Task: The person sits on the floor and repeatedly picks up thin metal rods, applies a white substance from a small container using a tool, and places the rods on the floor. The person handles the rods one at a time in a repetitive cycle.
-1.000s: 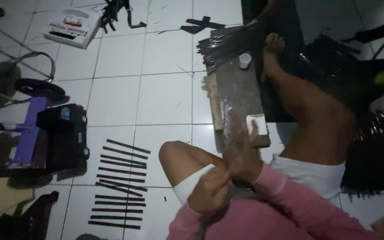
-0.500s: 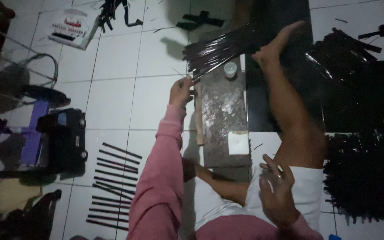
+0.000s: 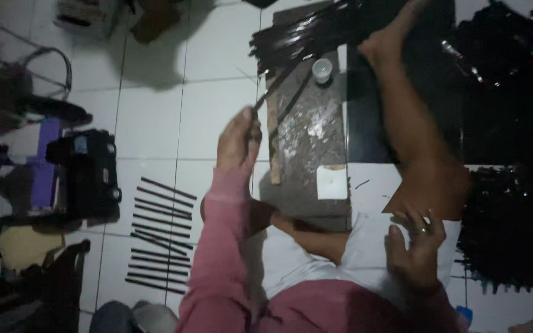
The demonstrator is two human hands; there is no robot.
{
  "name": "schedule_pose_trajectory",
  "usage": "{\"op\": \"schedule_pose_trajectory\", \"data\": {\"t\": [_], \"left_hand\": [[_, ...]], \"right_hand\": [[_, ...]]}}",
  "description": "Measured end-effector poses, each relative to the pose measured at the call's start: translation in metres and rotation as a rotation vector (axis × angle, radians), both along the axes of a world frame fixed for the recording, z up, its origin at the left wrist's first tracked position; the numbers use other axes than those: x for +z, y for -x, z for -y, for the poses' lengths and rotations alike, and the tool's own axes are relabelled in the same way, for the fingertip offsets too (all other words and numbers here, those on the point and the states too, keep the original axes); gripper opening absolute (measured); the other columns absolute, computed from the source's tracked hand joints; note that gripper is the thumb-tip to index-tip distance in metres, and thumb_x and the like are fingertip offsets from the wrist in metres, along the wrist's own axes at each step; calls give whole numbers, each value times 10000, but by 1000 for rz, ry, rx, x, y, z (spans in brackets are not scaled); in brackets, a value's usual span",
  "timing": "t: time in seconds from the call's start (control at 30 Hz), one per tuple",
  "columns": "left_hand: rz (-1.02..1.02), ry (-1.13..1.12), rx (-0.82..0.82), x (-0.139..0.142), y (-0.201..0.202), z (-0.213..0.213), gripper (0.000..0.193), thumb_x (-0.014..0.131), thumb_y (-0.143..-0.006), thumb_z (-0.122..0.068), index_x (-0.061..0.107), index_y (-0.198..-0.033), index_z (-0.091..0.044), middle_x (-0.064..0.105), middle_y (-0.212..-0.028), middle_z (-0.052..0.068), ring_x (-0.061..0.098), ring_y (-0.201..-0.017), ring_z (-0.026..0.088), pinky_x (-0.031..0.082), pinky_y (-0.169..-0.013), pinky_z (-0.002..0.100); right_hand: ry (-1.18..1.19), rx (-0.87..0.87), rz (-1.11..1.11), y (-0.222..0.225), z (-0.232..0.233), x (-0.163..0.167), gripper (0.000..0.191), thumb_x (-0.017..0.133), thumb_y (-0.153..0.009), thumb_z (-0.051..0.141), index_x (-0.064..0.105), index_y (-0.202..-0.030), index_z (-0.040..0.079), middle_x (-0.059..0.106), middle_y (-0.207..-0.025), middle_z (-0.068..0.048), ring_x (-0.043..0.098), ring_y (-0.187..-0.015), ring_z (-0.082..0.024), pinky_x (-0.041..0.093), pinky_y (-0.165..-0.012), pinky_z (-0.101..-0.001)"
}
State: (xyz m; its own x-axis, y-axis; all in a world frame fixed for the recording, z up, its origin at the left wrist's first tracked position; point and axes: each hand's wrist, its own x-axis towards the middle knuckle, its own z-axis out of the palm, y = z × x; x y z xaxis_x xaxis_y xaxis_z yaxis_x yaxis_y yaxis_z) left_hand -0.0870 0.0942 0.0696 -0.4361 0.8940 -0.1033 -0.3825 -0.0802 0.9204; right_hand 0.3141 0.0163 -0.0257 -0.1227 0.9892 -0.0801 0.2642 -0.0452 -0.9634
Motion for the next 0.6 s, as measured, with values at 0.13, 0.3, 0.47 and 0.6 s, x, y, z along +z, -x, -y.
{"op": "schedule_pose_trajectory", "data": {"t": [0.13,0.3,0.47,0.6], "left_hand": [[-165,-33,-28,7,-38,100,178,546,-1149,-198,584,-1122,-26,516,-885,-25,496,-748,35,408,-625,141],[598,423,40,-33,-77,168,270,606,-994,-134,652,-1188,47,657,-915,62,590,-711,65,447,-557,143],[662,317,-44,-78,-93,200,217,660,-1020,-102,647,-1151,71,712,-920,122,592,-667,84,439,-500,161],[735,348,-27,-93,-97,200,187,679,-1015,-115,635,-1105,43,708,-901,122,620,-682,119,478,-527,188]], "right_hand": [[-406,173,-62,31,-8,10,727,570,-991,-16,93,-1540,-32,484,-1485,-281,582,-1256,-266,507,-1058,-418],[-381,311,112,49,-45,40,703,577,-995,29,161,-1557,-44,482,-1520,-281,579,-1296,-322,525,-1012,-423],[-524,386,191,88,-122,69,497,644,-1036,62,454,-1487,-28,563,-1458,-245,591,-1315,-343,478,-1155,-470],[-717,457,536,125,-192,99,483,741,-1025,141,588,-1466,17,568,-1480,-273,557,-1375,-425,465,-1147,-499]]}}
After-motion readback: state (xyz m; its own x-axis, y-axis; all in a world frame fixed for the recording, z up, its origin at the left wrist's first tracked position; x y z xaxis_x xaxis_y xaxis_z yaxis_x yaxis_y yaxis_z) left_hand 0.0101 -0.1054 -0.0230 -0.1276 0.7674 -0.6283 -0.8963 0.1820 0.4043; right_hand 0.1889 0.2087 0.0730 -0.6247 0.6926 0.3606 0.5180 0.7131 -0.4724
